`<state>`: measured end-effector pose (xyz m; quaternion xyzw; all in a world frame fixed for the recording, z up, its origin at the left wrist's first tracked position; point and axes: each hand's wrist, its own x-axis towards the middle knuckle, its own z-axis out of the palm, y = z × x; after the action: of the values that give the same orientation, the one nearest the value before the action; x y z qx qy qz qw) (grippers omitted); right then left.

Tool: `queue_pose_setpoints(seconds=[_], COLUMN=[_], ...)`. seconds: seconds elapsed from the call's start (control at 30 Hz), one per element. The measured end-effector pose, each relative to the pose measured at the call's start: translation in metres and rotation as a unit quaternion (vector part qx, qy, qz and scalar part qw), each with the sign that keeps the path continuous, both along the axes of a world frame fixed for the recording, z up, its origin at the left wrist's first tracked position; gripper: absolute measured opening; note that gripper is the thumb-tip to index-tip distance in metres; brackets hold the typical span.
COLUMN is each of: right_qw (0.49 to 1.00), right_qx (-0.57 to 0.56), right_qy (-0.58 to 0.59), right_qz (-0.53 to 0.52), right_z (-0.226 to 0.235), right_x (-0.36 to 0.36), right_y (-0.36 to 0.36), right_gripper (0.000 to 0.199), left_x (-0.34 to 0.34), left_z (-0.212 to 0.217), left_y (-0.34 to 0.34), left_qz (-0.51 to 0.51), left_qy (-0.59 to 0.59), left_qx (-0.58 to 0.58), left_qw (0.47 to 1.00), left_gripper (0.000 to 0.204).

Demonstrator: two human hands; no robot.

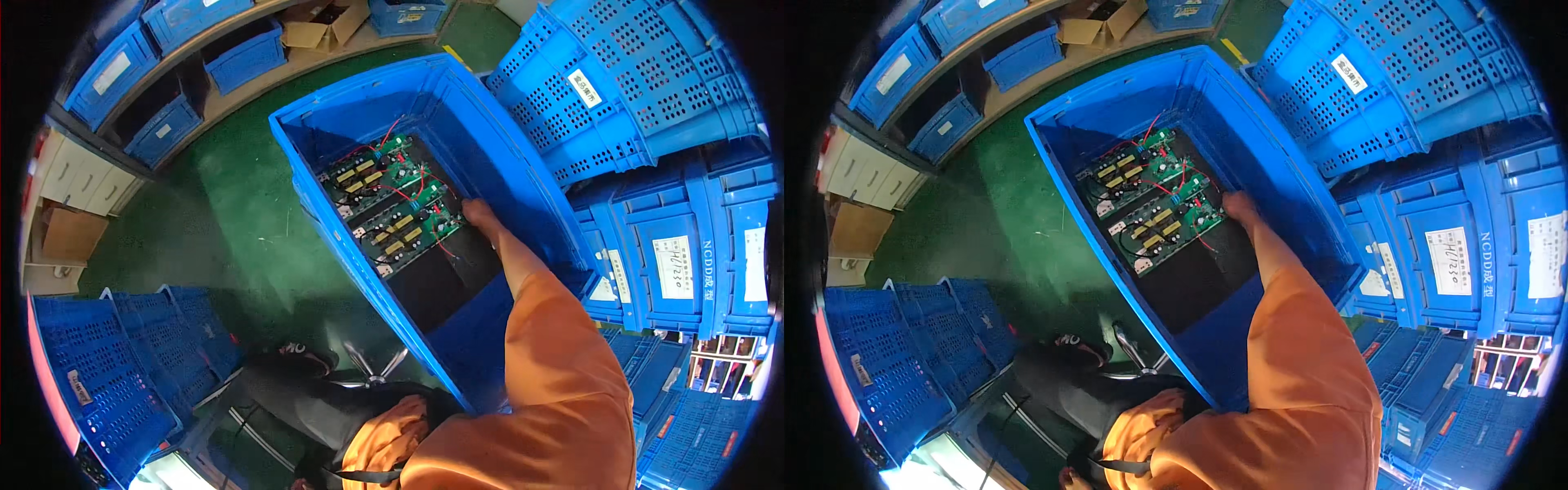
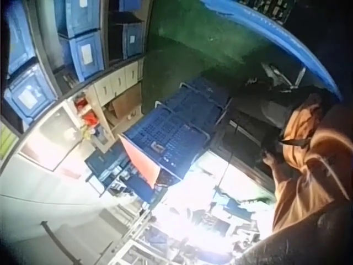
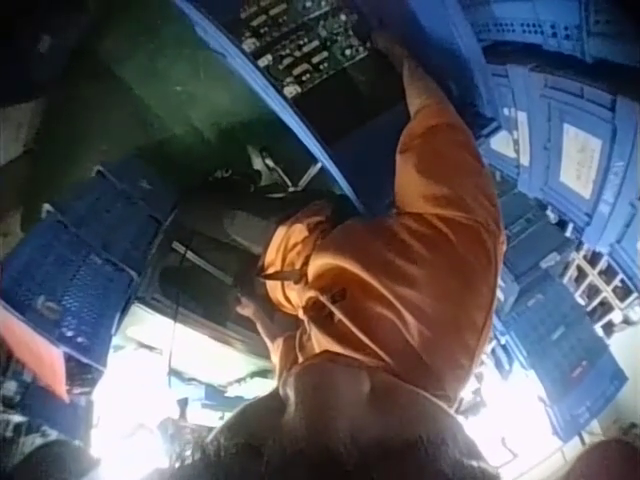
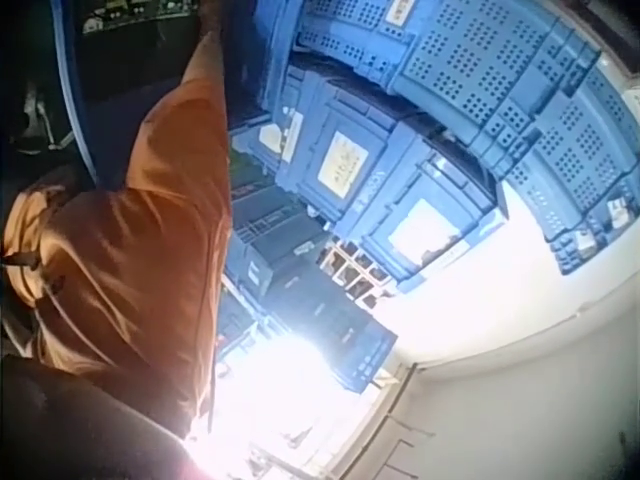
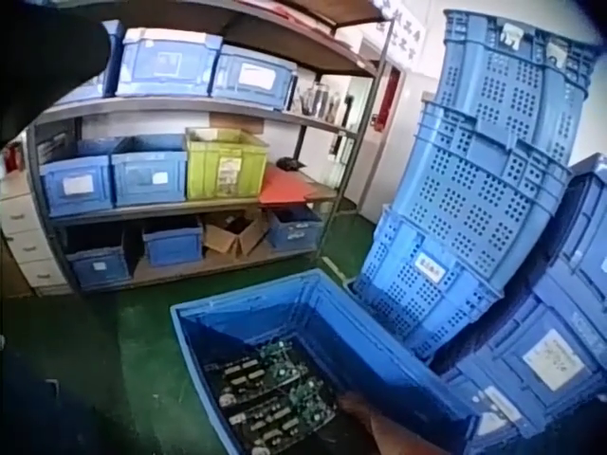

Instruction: Assemble electronic circuit boards by screwing components and sorting them between bins.

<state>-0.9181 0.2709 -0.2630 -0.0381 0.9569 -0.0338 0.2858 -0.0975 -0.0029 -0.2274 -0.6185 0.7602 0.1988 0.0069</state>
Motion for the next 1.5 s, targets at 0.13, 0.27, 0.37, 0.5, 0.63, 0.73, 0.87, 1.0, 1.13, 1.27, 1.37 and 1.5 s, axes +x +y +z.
queue_pose_setpoints(seconds=[0.13,0.27,0.37,0.5,0.63,0.73,0.87,1.0,1.13,1.27,1.37,1.5], right_qw=[0.991,0.890,0.845,0.778,0.766,0.794,0.842,0.866,0.896,0.948,0.929,0.902], right_qx=[-0.051,-0.265,-0.348,-0.465,-0.496,-0.504,-0.477,-0.463,-0.429,-0.278,-0.179,-0.141], right_qy=[0.124,-0.108,-0.238,-0.279,-0.285,-0.261,-0.169,-0.120,-0.015,0.109,0.225,0.249], right_qz=[-0.011,-0.355,-0.329,-0.316,-0.291,-0.217,-0.188,-0.147,-0.115,0.111,0.235,0.324], right_z=[-0.014,0.013,0.046,0.095,0.123,0.136,0.149,0.153,0.178,0.232,0.272,0.358], right_x=[0.015,0.003,0.008,0.017,0.032,0.041,0.056,0.068,0.069,0.078,0.076,0.088], right_y=[-0.005,0.052,0.010,0.024,0.017,0.007,-0.010,-0.034,-0.039,-0.103,-0.107,-0.114], right_gripper=[0.037,0.022,0.012,0.009,0.008,0.009,0.010,0.010,0.007,0.005,0.008,0.008], left_x=[0.015,-0.057,0.060,0.068,0.073,0.070,0.060,0.053,-0.020,0.012,-0.036,-0.108], left_z=[-0.008,0.015,-0.022,-0.063,-0.071,-0.073,-0.073,-0.063,-0.027,-0.019,0.006,0.057], left_y=[-0.009,-0.011,-0.014,-0.031,-0.036,-0.032,-0.028,-0.018,-0.015,-0.008,-0.011,-0.026], left_qz=[-0.023,-0.024,-0.113,-0.250,-0.290,-0.169,0.004,0.186,0.238,0.214,0.196,0.108], left_qy=[-0.040,0.032,-0.207,-0.137,-0.057,0.054,0.202,0.335,0.315,0.310,0.248,0.398], left_qx=[0.021,0.009,-0.063,-0.167,-0.216,-0.148,-0.055,0.031,0.081,-0.010,0.049,-0.014], left_qw=[0.999,0.999,0.970,0.944,0.931,0.973,0.978,0.923,0.915,0.926,0.947,0.911], left_gripper=[0.029,0.024,0.020,0.019,0.018,0.013,0.008,0.008,0.011,0.009,0.012,0.011])
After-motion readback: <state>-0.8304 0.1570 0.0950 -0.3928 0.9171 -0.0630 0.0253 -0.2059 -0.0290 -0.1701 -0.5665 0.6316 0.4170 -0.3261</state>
